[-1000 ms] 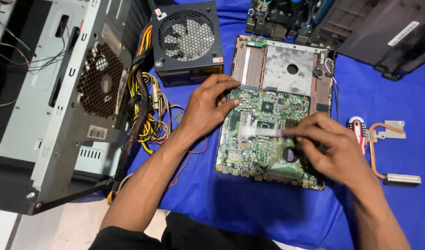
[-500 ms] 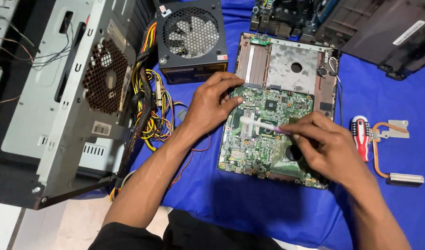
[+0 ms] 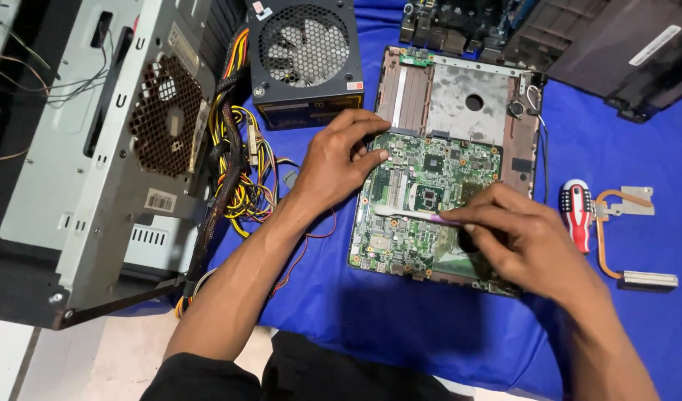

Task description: The person is unscrewing components from a laptop motherboard and then cleaning it with a brush.

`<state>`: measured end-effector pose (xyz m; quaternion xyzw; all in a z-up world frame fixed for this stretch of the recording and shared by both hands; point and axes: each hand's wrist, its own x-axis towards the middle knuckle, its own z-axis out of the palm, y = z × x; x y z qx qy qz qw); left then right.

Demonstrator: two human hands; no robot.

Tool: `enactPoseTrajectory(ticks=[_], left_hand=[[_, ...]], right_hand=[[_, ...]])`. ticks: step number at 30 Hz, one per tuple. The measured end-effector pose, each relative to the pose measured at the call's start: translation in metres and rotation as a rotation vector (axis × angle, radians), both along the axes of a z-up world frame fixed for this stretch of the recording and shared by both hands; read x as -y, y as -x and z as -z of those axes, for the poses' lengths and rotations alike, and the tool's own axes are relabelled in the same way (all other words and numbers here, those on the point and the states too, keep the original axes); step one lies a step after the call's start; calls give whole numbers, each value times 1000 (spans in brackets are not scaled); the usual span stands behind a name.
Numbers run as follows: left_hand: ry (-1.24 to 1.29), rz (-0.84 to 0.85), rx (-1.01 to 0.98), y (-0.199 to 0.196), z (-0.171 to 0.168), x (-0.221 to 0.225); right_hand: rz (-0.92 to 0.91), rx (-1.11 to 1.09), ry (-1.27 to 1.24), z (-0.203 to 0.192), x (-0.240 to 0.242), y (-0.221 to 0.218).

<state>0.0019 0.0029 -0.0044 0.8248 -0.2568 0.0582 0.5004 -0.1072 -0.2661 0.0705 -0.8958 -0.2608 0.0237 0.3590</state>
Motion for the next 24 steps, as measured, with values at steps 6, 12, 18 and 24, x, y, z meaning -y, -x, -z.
enactPoseTrajectory(ticks=[6,12,18,24], left_hand=[[-5,-4,-7,-1,1,1],[24,-15,-5,-2,8,0],[18,-2,31,-3,9,0],[21,-2,36,-2,13,1]], right_hand=[[64,15,70,-9,-12,39],[298,-6,78,7,-21,100],[363,101,102,20,-54,112],[442,73,82,24,-53,127]])
